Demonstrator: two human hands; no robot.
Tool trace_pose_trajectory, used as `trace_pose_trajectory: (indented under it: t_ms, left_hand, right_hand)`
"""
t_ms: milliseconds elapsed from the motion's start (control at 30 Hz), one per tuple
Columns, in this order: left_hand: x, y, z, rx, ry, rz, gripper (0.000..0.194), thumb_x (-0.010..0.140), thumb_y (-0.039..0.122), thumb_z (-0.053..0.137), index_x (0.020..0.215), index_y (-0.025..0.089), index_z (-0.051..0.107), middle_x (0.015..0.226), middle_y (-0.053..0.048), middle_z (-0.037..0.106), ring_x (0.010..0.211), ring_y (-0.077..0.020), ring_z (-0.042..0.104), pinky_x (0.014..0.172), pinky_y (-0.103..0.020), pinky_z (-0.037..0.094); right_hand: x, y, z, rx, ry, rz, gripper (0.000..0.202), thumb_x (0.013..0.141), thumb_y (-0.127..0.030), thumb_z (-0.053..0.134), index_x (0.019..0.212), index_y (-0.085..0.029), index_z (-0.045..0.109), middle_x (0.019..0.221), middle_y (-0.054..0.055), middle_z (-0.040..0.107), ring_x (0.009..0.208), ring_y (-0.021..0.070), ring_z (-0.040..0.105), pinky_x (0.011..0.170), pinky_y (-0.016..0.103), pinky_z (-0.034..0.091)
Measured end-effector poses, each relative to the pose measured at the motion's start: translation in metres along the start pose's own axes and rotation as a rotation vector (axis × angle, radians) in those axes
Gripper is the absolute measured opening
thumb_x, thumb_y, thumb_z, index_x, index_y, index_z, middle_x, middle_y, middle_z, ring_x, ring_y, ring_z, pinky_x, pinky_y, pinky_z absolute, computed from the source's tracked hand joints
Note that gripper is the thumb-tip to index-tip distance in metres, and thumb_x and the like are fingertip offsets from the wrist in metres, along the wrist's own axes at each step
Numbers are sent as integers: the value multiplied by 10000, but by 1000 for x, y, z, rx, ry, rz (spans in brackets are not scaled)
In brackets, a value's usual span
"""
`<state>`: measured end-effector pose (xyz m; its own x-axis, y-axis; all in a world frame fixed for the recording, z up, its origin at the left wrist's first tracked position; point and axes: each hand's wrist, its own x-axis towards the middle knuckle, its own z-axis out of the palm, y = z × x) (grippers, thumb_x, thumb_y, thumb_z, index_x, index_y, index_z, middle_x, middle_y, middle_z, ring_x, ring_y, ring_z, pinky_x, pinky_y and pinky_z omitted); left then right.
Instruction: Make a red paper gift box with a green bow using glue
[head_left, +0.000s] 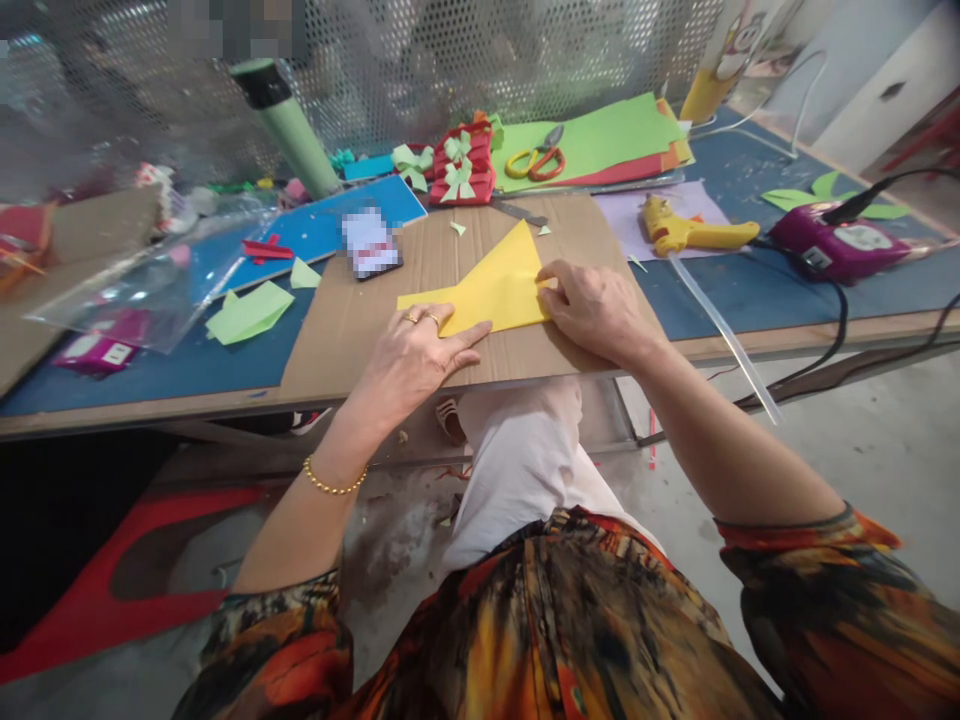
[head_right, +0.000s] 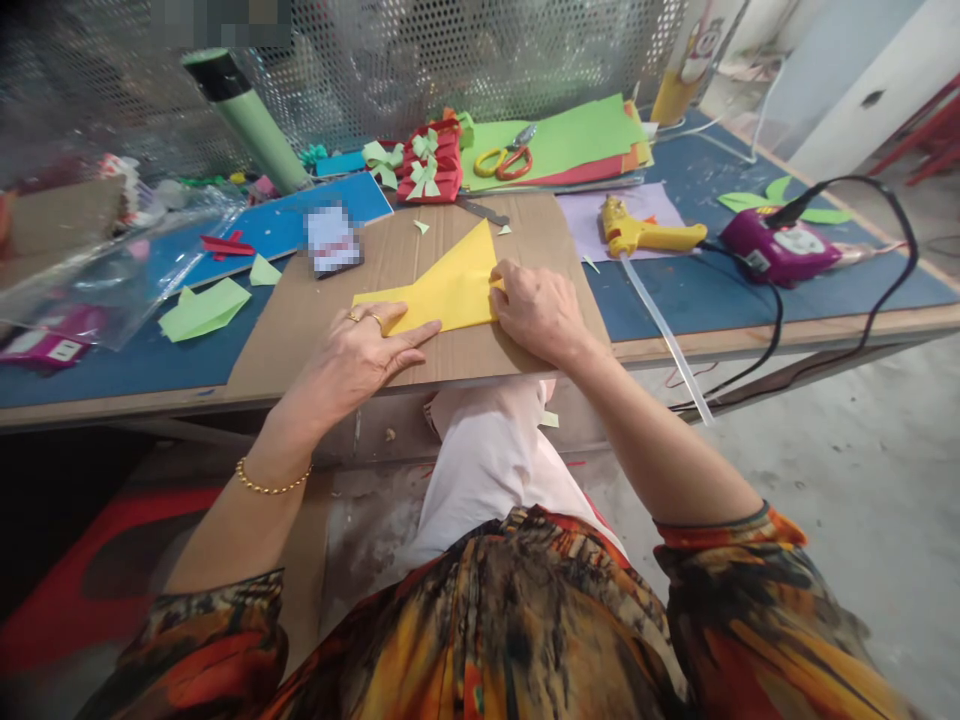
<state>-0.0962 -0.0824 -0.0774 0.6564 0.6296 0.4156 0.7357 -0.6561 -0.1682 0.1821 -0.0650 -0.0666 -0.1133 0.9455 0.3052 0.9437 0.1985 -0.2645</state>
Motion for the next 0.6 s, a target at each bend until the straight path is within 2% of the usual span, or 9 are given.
trace_pose_trajectory:
  t_ms: [100, 167, 233, 267, 333, 400, 500, 600]
  left_hand:
    - [1, -1, -1, 23, -9, 8, 389, 1078, 468, 687, 1438, 366, 795, 1375, -162, 750, 1206, -313, 689, 1058, -477, 538]
    - [2, -1, -1, 34, -17, 10, 387, 1072, 452, 699, 1435, 363, 796, 1374, -166, 750, 1205, -318, 690, 1052, -478, 547]
    - [2, -1, 0, 24, -19, 6, 389, 1063, 445, 714, 1437, 374, 794, 1378, -166, 748, 1205, -322, 690, 1058, -485, 549]
    - [2, -1, 0, 13, -18, 0, 393, 1060, 445, 720, 1443, 385, 790, 1382, -164, 746, 1213, -325, 687, 1066, -492, 547]
    - [2, 0, 1, -7, -11, -9, 403, 1057, 451, 725, 1453, 406, 781, 1392, -158, 744, 1228, -332, 681, 1078, -507, 541]
    - [2, 0, 1, -10, -5, -12, 406, 1061, 457, 716, 1460, 413, 777, 1396, -158, 744, 1240, -338, 679, 1083, -516, 536]
    - [2, 0, 1, -3, -2, -9, 408, 1076, 493, 676, 1457, 397, 784, 1385, -170, 751, 1230, -344, 685, 1067, -522, 543]
    - [2, 0, 1, -24, -8, -4, 417, 1093, 529, 628, 1445, 379, 795, 1376, -177, 757, 1223, -346, 691, 1052, -522, 552]
  right_hand:
    - [-4, 4, -4, 50, 38, 23, 475, 1086, -324, 375, 1320, -203, 771, 1144, 184, 828, 1014, 348, 742, 885, 461, 545]
    - [-12, 4, -10, 70, 115, 39, 496, 1112, -310, 331, 1338, -203, 759, 1219, 196, 807, 1095, 349, 743, 957, 488, 566]
    - [-23, 2, -16, 50, 206, -19, 524, 1129, -296, 301, 1399, -190, 738, 1330, 213, 769, 1231, 355, 719, 1061, 526, 560]
    - [-28, 1, -17, 38, 225, -96, 530, 1139, -305, 301, 1435, -189, 726, 1406, 216, 744, 1315, 357, 693, 1122, 549, 541]
    - [-38, -1, -15, 29, 181, -303, 521, 1160, -375, 342, 1508, -216, 696, 1552, 190, 689, 1476, 355, 617, 1242, 593, 472]
    - [-45, -1, -9, 31, 83, -464, 538, 1167, -483, 398, 1575, -242, 654, 1638, 156, 647, 1573, 341, 554, 1330, 617, 386]
    - [-53, 3, -1, 13, 10, -500, 665, 1169, -599, 385, 1641, -180, 595, 1668, 174, 619, 1602, 339, 540, 1375, 623, 328]
    - [-58, 6, -1, 5, -10, -461, 724, 1166, -626, 387, 1672, -138, 559, 1700, 199, 568, 1617, 352, 525, 1366, 624, 351]
